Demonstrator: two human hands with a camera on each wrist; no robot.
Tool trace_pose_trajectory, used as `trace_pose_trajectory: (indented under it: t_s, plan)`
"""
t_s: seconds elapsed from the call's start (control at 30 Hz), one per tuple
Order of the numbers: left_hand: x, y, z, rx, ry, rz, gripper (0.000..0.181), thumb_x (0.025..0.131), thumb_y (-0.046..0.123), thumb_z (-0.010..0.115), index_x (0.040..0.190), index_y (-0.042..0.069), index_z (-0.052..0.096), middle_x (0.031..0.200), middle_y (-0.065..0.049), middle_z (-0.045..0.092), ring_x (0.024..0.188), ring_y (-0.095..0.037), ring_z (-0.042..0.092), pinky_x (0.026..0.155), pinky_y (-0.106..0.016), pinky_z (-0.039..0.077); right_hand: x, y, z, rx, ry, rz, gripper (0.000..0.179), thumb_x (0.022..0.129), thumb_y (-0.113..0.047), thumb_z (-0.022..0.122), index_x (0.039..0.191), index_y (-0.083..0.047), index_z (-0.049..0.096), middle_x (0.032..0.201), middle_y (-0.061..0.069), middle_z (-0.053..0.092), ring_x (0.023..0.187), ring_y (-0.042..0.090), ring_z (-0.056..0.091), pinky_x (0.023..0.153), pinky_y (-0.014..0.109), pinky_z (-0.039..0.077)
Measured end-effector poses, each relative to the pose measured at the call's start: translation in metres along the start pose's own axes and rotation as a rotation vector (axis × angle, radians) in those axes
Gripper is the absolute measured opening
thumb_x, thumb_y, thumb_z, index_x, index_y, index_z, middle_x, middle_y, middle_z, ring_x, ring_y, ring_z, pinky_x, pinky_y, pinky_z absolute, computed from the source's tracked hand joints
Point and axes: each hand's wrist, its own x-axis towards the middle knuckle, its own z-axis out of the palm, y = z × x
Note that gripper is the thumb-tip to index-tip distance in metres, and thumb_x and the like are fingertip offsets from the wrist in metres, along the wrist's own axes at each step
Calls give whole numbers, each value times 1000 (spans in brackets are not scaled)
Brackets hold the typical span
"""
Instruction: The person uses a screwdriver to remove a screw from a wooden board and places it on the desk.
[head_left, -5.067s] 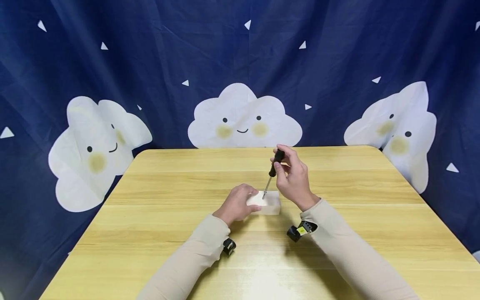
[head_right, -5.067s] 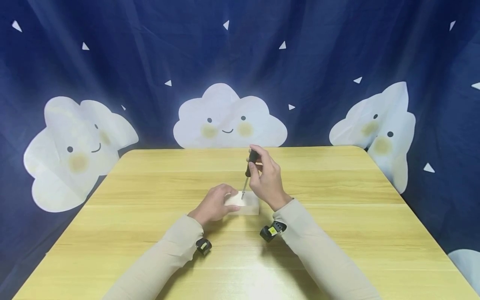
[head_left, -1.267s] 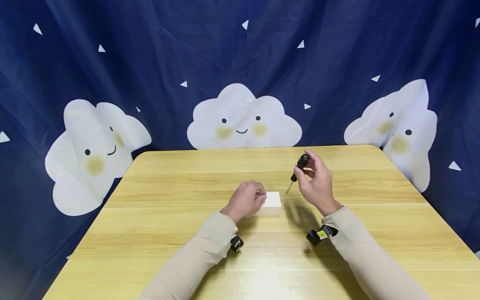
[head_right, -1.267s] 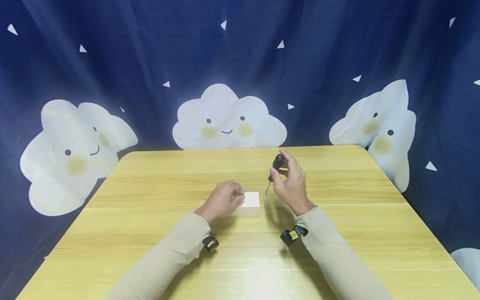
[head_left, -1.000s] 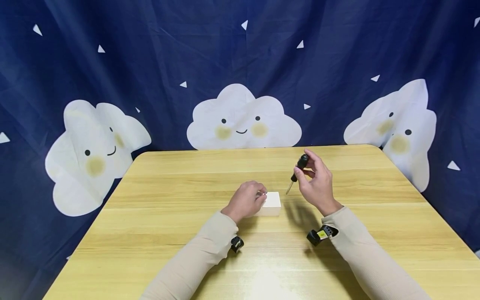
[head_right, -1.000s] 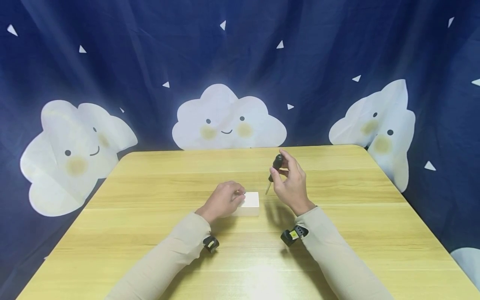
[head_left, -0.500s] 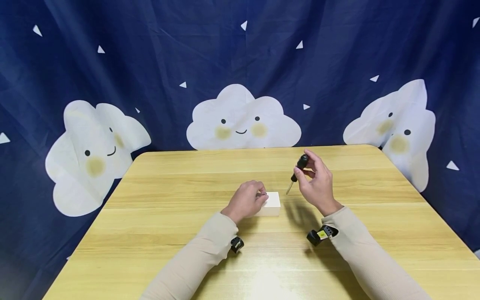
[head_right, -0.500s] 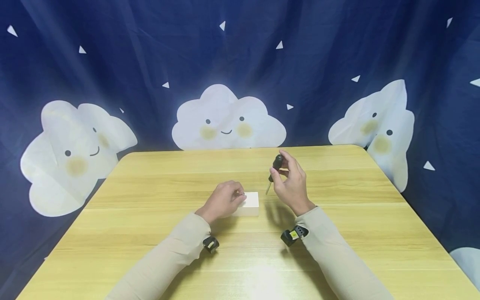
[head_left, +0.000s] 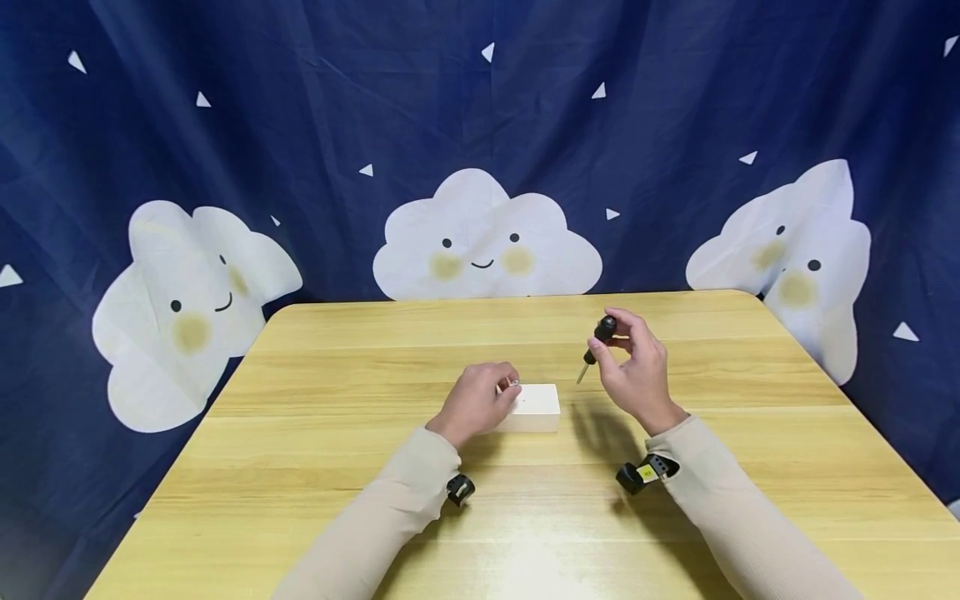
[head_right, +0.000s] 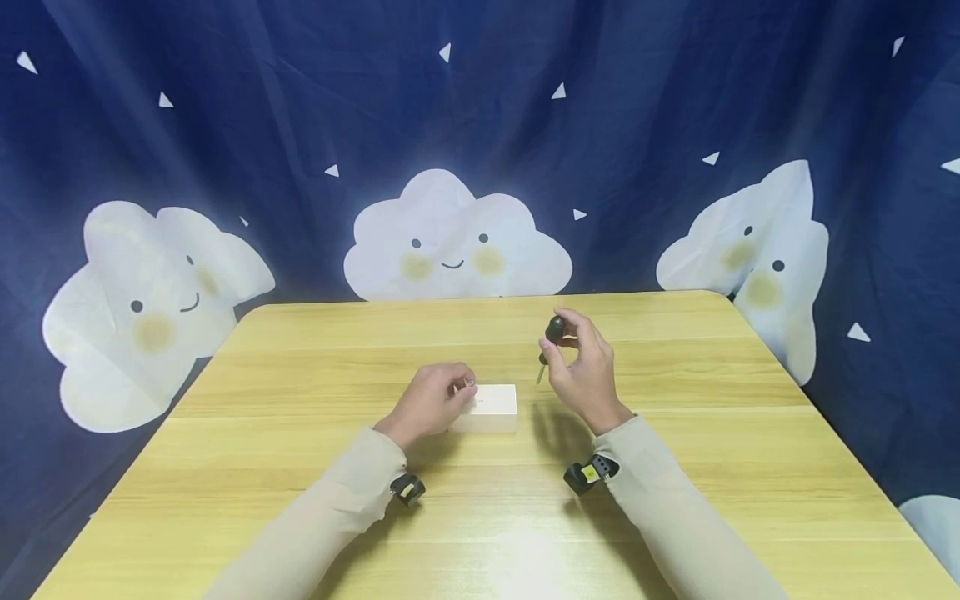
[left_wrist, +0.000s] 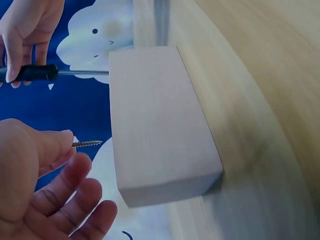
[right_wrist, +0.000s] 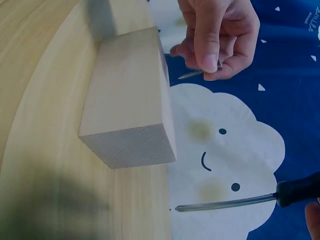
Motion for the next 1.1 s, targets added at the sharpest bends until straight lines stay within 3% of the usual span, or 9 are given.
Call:
trace_pose_trajectory:
  t_s: [0.2, 0.37, 0.53, 0.97, 1.1]
  plan:
    - [-9, -7, -7, -26, 34, 19, 11, 95, 12, 61, 98, 7, 70, 77, 1, 67, 66, -9, 58, 64, -25, 51, -5, 2, -4, -39, -19, -19, 47, 74, 14, 74, 117, 9, 55, 81, 15, 63, 64, 20, 56, 59, 19, 47]
    - [-14, -13, -13, -16, 66, 24, 16, 95, 8, 57, 101, 5, 71, 75, 1, 67, 63, -9, 57, 65, -26, 51, -11, 4, -6, 42, -33, -49, 48, 71, 20, 73, 115, 12, 54, 83, 18, 62, 59, 12, 51, 55, 10, 43]
    - [-18, -21, -17, 3, 89, 11, 16, 93, 6, 57, 100, 3, 71, 81, -3, 70, 70, -12, 62, 68, -28, 54, -17, 5, -5, 108, -34, -81, 50, 67, 27, 72, 111, 14, 53, 85, 21, 61, 61, 16, 55, 59, 7, 44]
    - [-27, -34, -24, 7, 36, -89, 16, 95, 10, 60, 103, 2, 71, 89, -5, 71, 80, -15, 66, 73, -30, 56, -28, 13, -9, 71, -113, -151, 48, 64, 22, 75, 107, 9, 57, 83, 14, 61, 61, 21, 60, 62, 10, 49]
    - [-30, -37, -24, 34, 38, -64, 14, 95, 9, 60, 100, 2, 72, 90, -5, 72, 80, -16, 66, 74, -32, 55, -31, 19, -10, 50, -148, -216, 27, 87, -4, 72, 107, 8, 58, 83, 12, 62, 60, 17, 59, 58, 14, 49]
